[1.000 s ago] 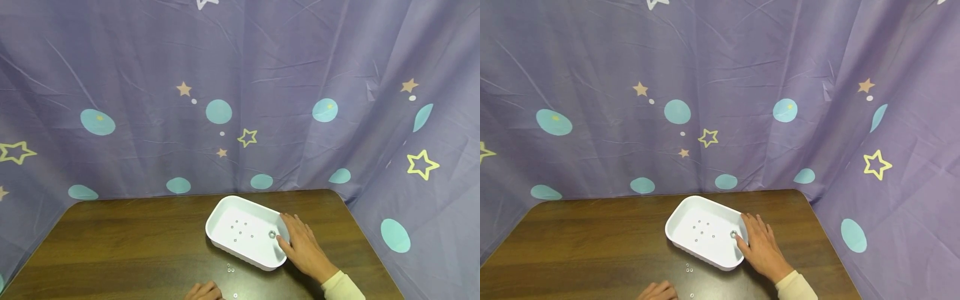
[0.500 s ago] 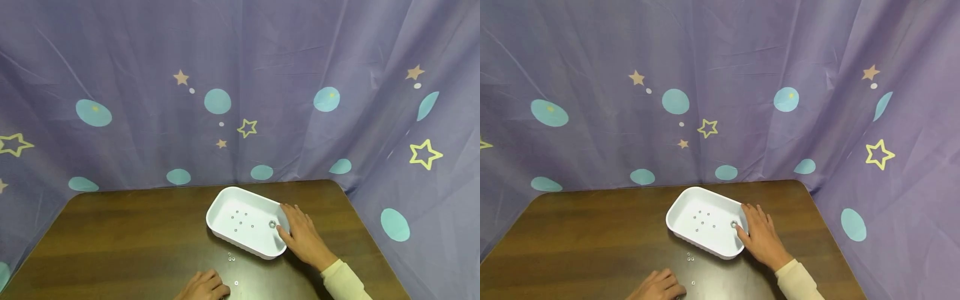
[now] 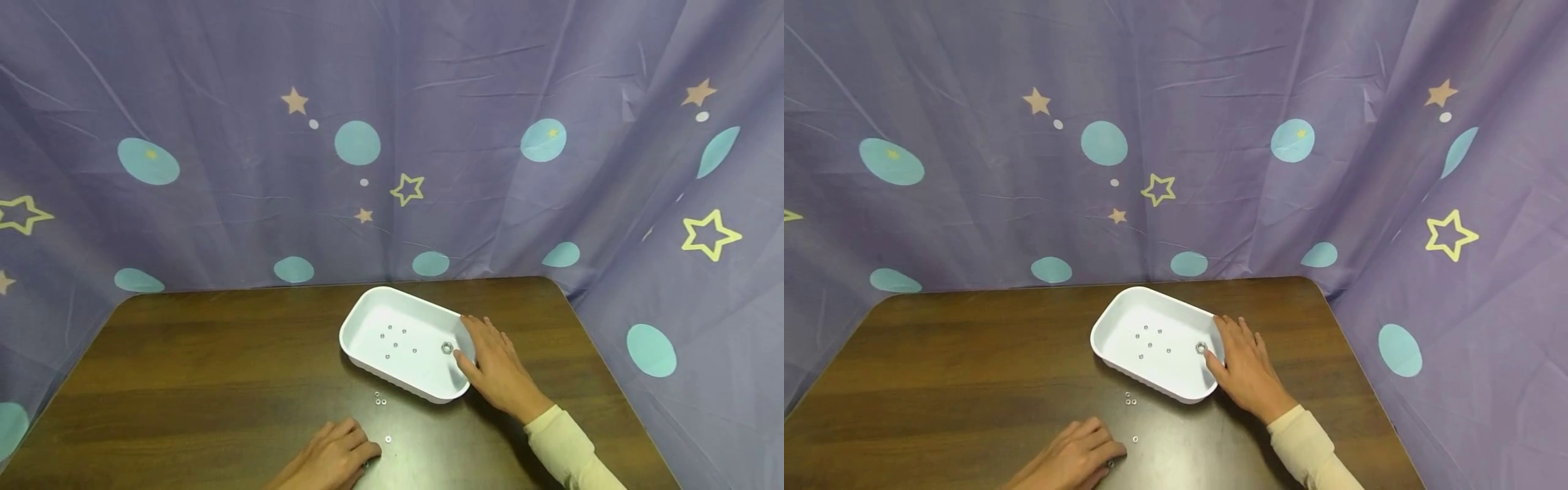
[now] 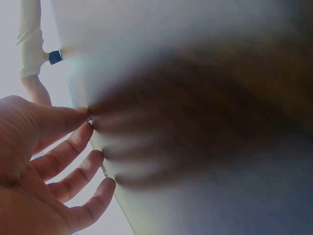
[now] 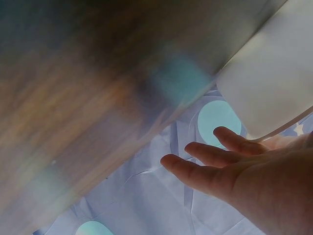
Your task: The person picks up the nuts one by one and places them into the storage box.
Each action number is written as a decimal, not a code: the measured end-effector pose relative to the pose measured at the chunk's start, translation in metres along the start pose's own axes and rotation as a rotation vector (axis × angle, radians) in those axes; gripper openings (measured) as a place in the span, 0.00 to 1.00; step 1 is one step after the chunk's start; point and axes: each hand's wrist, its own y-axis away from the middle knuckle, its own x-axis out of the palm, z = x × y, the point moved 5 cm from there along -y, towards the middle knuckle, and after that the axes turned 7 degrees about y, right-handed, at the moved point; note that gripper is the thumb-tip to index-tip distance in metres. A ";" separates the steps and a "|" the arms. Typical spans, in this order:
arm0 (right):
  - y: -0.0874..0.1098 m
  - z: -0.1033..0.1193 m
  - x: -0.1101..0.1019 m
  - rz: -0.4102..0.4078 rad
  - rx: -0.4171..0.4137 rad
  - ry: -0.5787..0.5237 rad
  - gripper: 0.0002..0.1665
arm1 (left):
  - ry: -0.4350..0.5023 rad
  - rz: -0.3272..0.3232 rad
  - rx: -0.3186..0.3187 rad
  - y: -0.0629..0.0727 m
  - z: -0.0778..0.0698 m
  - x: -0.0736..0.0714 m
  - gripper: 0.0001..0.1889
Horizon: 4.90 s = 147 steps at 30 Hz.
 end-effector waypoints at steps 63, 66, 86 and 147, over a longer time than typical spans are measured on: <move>0.004 0.005 0.000 -0.043 0.005 0.017 0.41 | -0.070 -0.080 -0.145 -0.110 0.083 -0.033 0.21; 0.004 0.004 0.001 -0.040 0.010 0.015 0.41 | -0.074 -0.058 -0.156 -0.115 0.089 -0.027 0.19; 0.003 0.005 0.001 -0.040 0.014 0.013 0.42 | -0.082 0.139 -0.282 -0.140 0.129 0.012 0.14; 0.005 0.006 0.001 -0.041 0.009 0.022 0.41 | -0.059 -0.068 -0.105 -0.096 0.050 -0.044 0.19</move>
